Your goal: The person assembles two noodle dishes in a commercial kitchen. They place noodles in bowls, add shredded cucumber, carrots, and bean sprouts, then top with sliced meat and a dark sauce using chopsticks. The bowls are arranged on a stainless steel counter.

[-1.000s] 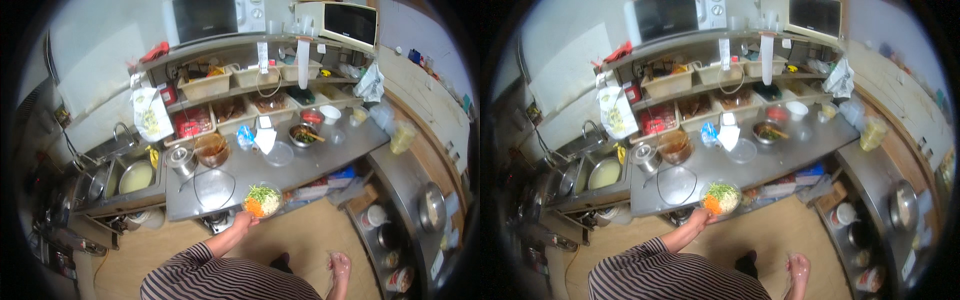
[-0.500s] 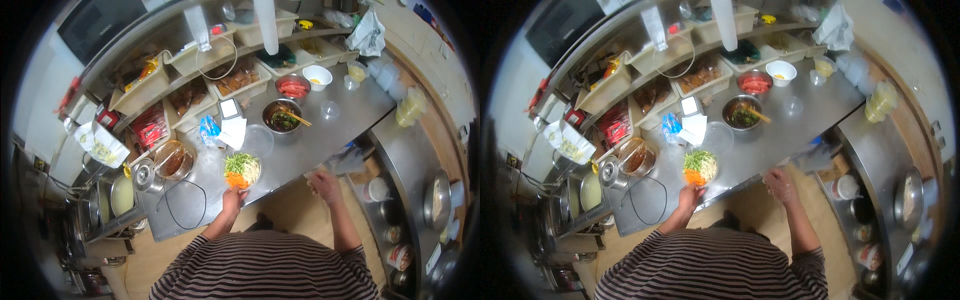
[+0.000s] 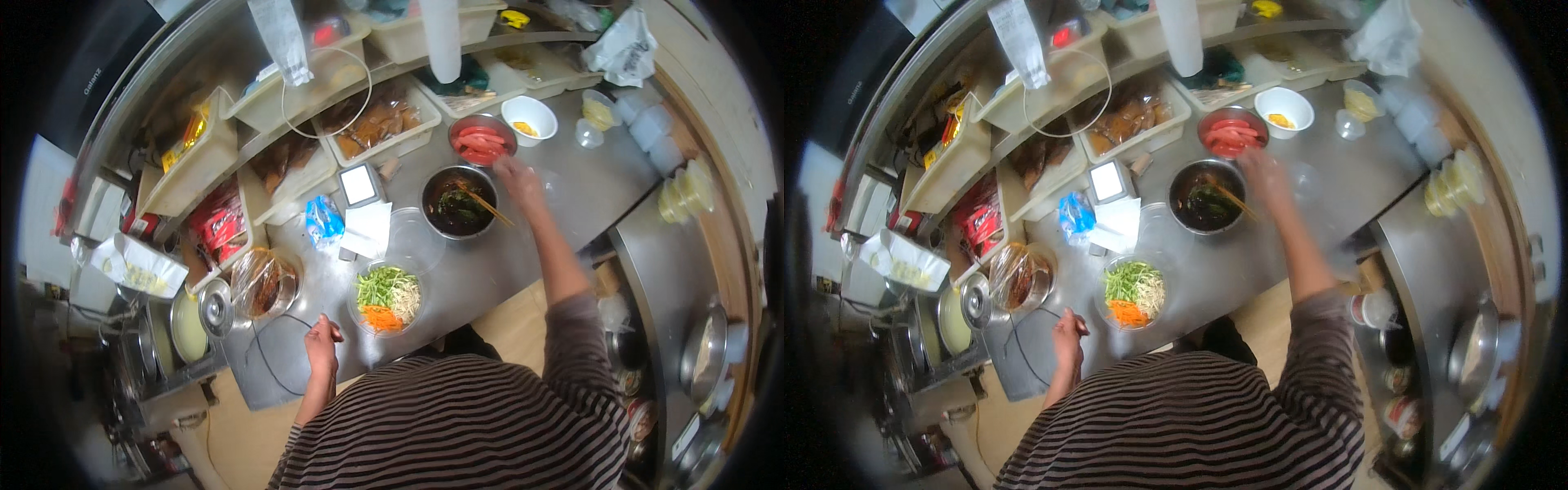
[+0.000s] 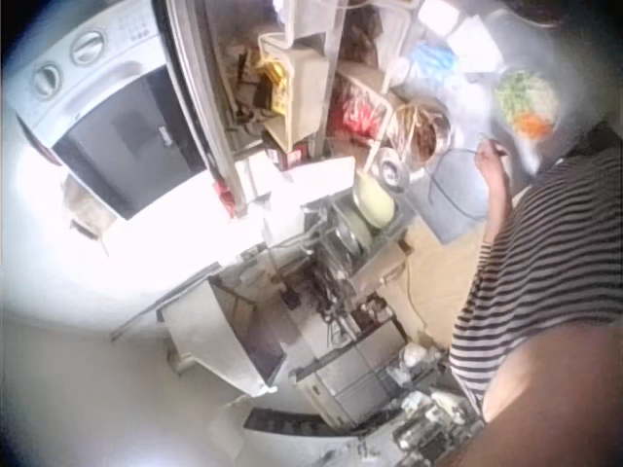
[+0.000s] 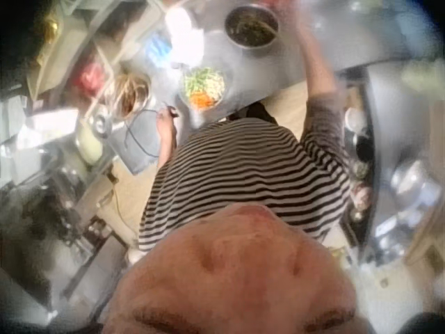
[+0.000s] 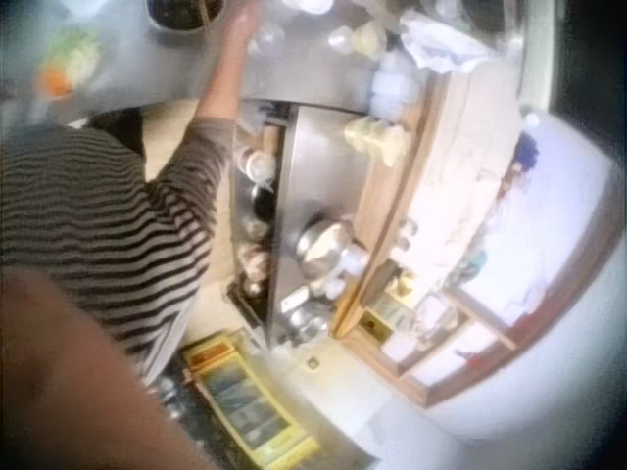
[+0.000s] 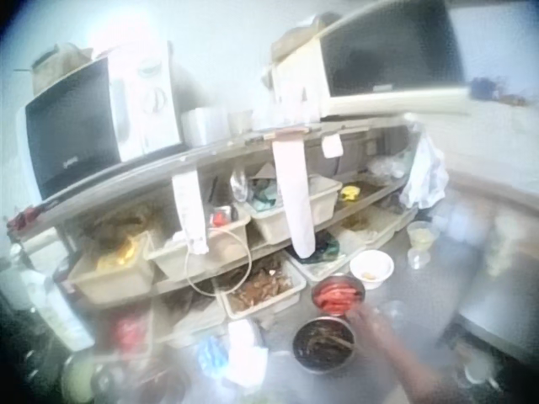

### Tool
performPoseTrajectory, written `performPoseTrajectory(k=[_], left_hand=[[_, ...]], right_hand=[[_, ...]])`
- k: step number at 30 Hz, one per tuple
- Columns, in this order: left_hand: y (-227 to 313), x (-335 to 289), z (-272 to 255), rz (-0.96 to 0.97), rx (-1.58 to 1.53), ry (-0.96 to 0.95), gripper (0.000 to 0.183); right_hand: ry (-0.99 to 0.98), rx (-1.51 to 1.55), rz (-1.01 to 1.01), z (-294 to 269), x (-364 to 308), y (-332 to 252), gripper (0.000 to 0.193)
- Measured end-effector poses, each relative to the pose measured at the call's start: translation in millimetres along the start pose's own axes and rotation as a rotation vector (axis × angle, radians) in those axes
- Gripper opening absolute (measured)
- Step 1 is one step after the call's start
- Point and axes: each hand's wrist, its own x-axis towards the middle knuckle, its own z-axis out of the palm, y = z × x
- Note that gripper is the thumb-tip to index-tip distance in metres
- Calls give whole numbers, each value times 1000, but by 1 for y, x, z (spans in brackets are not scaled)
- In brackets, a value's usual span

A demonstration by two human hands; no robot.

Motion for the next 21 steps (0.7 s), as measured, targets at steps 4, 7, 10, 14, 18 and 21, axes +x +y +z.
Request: performPoseTrajectory(k=[4,7,10,14,18,21], left_hand=[[15,2,16,56,-24,181,30],[42,-1,14,132,11,272,28],[96,25,20,389,48,347,23],[211,57,22,873,508,601,15],[355,85,51,1359,521,734,14],[446,90,69,1208,514,705,47]], right_hand=[[-170,-396,-176,69,92,20,32],[-571,-533,-98,50,108,-54,28],[-784,-665,-205,71,128,-18,25],[-802,-623,-254,70,137,17,30],[-600,20,-71,67,139,61,30],[-673,486,-158,18,107,-32,26]])
